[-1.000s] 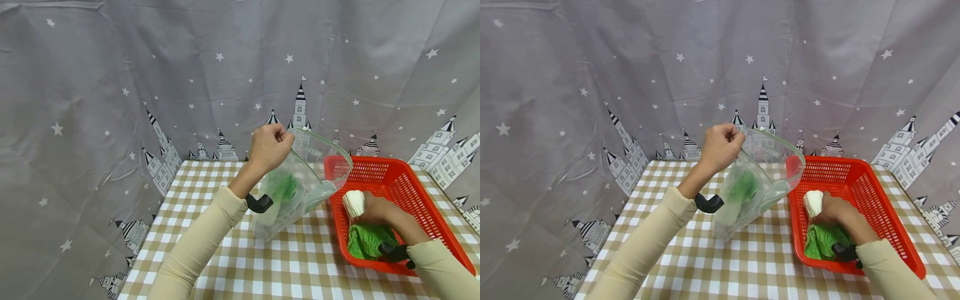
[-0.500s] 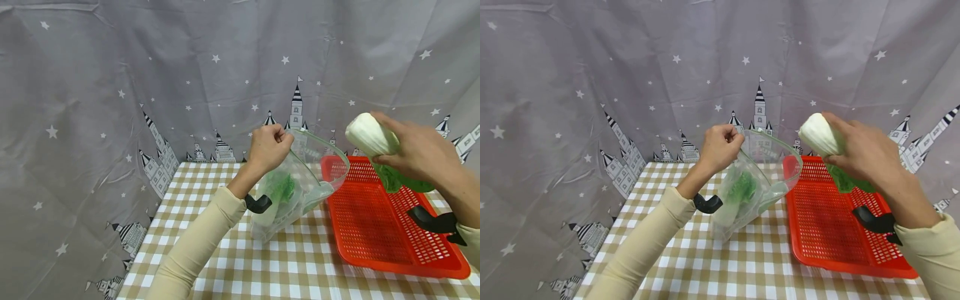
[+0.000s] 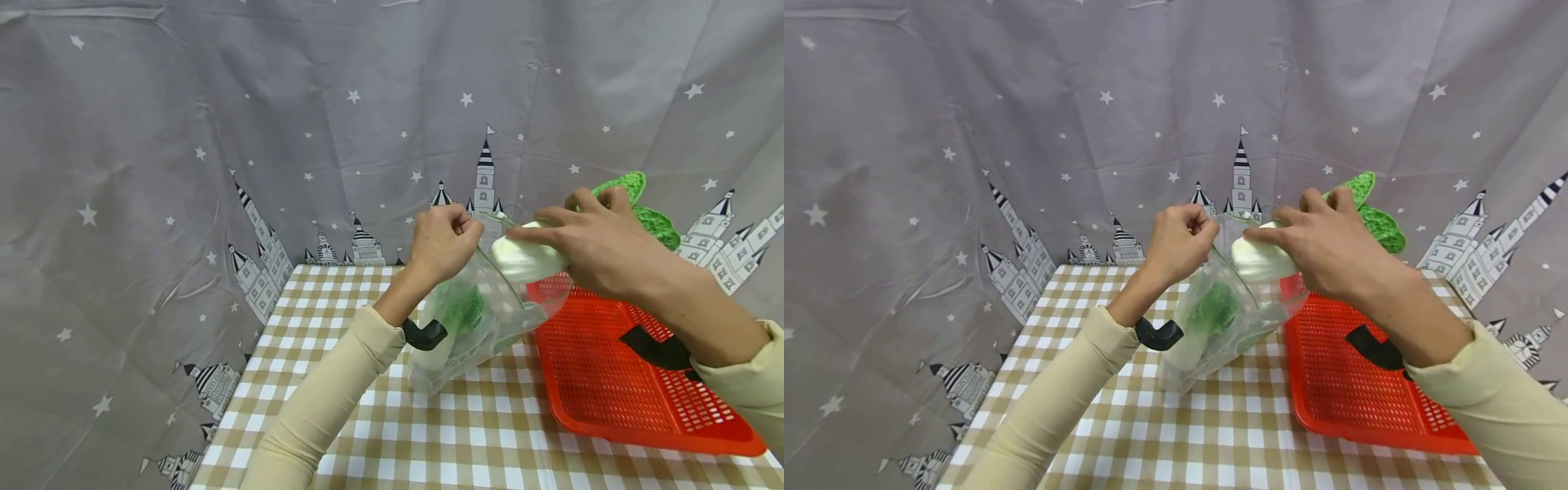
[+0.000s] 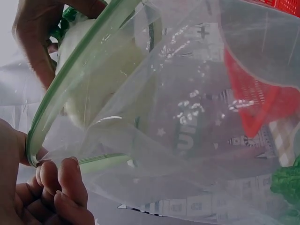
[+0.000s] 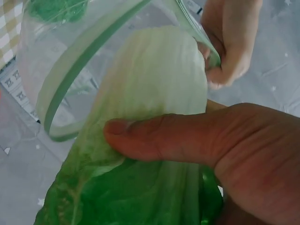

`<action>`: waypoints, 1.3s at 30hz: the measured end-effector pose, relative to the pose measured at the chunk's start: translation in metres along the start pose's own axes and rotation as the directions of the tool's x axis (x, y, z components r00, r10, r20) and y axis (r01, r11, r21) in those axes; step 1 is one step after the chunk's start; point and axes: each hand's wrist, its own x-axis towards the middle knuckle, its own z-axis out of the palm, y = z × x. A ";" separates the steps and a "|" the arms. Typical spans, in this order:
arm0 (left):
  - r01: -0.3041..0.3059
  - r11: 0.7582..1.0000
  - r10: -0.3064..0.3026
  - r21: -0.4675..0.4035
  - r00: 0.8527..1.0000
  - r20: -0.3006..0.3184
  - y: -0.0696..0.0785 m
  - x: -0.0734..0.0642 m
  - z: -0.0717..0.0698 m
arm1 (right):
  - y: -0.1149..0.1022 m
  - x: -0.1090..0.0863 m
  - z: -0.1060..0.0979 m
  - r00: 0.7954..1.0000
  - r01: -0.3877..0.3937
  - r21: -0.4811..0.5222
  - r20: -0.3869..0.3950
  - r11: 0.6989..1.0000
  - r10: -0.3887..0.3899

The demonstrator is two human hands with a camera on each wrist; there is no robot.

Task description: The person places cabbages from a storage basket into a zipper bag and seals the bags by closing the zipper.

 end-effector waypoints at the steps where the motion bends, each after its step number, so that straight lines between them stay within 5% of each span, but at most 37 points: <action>1: -0.001 1.000 0.001 -0.002 1.000 0.004 0.000 0.000 0.000 | -0.002 0.001 0.001 1.000 0.009 -0.005 -0.001 1.000 -0.009; 10: 0.001 1.000 -0.001 -0.002 1.000 0.018 0.003 0.000 0.000 | -0.018 0.003 0.016 0.988 0.152 -0.049 0.003 0.987 -0.152; 28: -0.070 0.996 0.071 -0.060 0.997 0.003 0.001 -0.005 0.003 | -0.022 -0.007 0.041 0.970 0.232 -0.065 0.092 0.970 -0.226; 33: -0.056 0.986 0.060 -0.156 0.998 0.018 0.000 -0.007 0.002 | -0.017 -0.013 0.043 0.961 0.273 -0.067 -0.016 0.960 -0.275; 39: -0.039 0.968 0.044 -0.250 0.999 0.014 -0.002 -0.011 -0.001 | -0.005 -0.020 0.052 0.919 0.297 -0.037 -0.259 0.954 -0.296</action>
